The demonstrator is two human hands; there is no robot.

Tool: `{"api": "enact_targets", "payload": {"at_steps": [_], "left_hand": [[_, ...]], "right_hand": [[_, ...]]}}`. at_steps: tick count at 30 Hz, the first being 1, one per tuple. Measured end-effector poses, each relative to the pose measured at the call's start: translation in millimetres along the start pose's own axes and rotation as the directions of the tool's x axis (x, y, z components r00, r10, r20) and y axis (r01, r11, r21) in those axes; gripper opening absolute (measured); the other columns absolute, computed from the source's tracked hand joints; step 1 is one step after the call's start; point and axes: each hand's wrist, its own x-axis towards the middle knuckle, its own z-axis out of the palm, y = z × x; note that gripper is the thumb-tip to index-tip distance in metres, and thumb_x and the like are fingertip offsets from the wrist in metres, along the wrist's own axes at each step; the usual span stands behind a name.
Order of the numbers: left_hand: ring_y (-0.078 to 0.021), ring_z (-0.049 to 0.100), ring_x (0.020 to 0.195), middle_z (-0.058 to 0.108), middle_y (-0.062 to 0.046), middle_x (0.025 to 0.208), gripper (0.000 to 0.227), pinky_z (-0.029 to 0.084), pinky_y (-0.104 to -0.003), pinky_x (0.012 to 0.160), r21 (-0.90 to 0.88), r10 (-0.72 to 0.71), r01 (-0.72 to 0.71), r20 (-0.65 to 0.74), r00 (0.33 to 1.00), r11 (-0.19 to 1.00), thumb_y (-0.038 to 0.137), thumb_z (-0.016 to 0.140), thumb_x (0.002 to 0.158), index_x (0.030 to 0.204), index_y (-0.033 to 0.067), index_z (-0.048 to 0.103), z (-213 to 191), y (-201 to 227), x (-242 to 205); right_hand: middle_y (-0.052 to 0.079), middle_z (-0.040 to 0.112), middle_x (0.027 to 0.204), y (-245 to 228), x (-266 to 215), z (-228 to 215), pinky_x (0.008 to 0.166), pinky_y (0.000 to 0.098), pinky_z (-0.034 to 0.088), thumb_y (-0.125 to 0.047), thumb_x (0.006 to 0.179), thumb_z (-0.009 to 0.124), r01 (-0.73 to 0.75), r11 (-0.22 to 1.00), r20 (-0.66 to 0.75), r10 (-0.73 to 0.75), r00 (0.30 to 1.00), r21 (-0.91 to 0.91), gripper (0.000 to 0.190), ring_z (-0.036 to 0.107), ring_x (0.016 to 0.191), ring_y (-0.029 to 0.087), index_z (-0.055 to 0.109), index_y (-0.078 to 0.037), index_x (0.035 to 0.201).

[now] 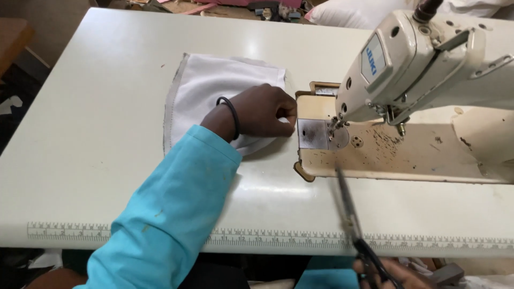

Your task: Sewing white fabric pieces using an industrial sewing machine, trimming threads with scissors, and turning the sewn pieces inside out.

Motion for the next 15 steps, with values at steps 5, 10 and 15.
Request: {"api": "enact_targets", "payload": {"at_steps": [5, 10, 15], "left_hand": [[-0.0103, 0.06, 0.078, 0.073, 0.011, 0.081, 0.01, 0.049, -0.035, 0.072, -0.084, -0.013, 0.008, -0.056, 0.998, 0.996, 0.029, 0.083, 0.093, 0.084, 0.0255, 0.079, -1, -7, -5], [-0.0073, 0.057, 0.077, 0.069, 0.011, 0.078, 0.013, 0.048, -0.032, 0.072, -0.192, -0.015, 0.009, -0.029, 0.999, 0.981, 0.021, 0.083, 0.092, 0.081, 0.0233, 0.077, -5, -4, -7], [-0.0035, 0.063, 0.079, 0.077, 0.013, 0.082, 0.011, 0.052, -0.028, 0.075, -0.246, 0.008, -0.005, 0.011, 1.0, 0.969, 0.018, 0.084, 0.094, 0.085, 0.024, 0.082, -8, 1, -10]], "right_hand": [[0.031, 0.083, 0.088, -42, -17, 181, 0.04, 0.0417, 0.044, -0.058, 0.099, 0.08, 0.296, 0.95, -0.298, -0.255, 0.92, 0.101, 0.074, 0.078, 0.064, 0.042, 0.083, 0.009, 0.13], [0.035, 0.085, 0.086, -66, 1, 223, 0.035, 0.0366, 0.052, -0.054, 0.117, 0.069, 0.45, 0.855, -0.175, -0.417, 0.892, 0.257, 0.072, 0.081, 0.062, 0.039, 0.079, 0.016, 0.131], [0.03, 0.085, 0.089, -80, -6, 243, 0.042, 0.0409, 0.053, -0.071, 0.114, 0.062, 0.43, 0.88, -0.227, -0.385, 0.895, 0.203, 0.09, 0.08, 0.065, 0.037, 0.083, 0.015, 0.132]]}}
